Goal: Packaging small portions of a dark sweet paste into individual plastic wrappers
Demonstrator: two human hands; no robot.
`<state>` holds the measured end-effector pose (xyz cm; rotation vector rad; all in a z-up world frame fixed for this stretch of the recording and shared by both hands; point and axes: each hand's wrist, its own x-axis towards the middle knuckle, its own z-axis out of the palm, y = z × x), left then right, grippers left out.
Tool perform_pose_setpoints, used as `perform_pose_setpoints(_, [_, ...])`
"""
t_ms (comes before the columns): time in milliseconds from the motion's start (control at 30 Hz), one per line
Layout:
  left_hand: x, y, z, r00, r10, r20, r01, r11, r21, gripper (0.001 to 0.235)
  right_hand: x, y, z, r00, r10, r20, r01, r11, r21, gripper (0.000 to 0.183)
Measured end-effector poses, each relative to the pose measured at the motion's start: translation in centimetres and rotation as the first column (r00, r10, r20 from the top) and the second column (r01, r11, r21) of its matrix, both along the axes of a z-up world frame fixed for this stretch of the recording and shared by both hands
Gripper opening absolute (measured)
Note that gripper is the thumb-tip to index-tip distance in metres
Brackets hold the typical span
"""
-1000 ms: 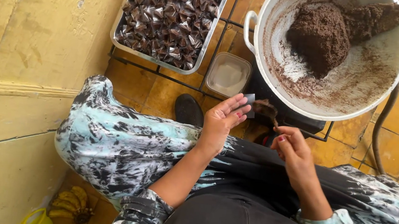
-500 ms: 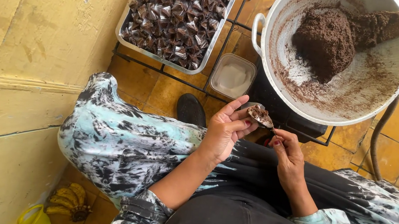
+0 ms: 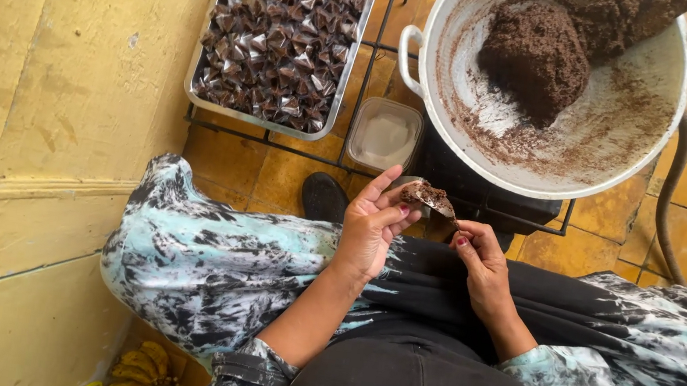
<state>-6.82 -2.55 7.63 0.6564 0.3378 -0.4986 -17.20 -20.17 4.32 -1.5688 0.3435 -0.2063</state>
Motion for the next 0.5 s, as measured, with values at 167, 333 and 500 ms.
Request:
perform_pose_setpoints(167, [0.1,0.2,-0.9,0.999,-0.013,0.036,0.008,0.99,0.143,0.065,0.4,-1.6,-1.3,0.999,-0.044,-0.006,0.043,0.999,-0.027,0.028])
perform_pose_setpoints(333, [0.2,0.4,0.1,0.999,-0.016,0.048,0.006,0.982,0.187,0.075,2.4,-4.6,4.5,0.975,-0.139,-0.176,0.052,0.903,-0.427,0.027])
perform_pose_setpoints(500, [0.2,0.2,0.1,0.999,-0.027,-0.026,0.029,0.995,0.098,0.066,4.3,-12.8,-0.3,0.961,-0.251,-0.115,0.001,0.421,-0.907,0.024])
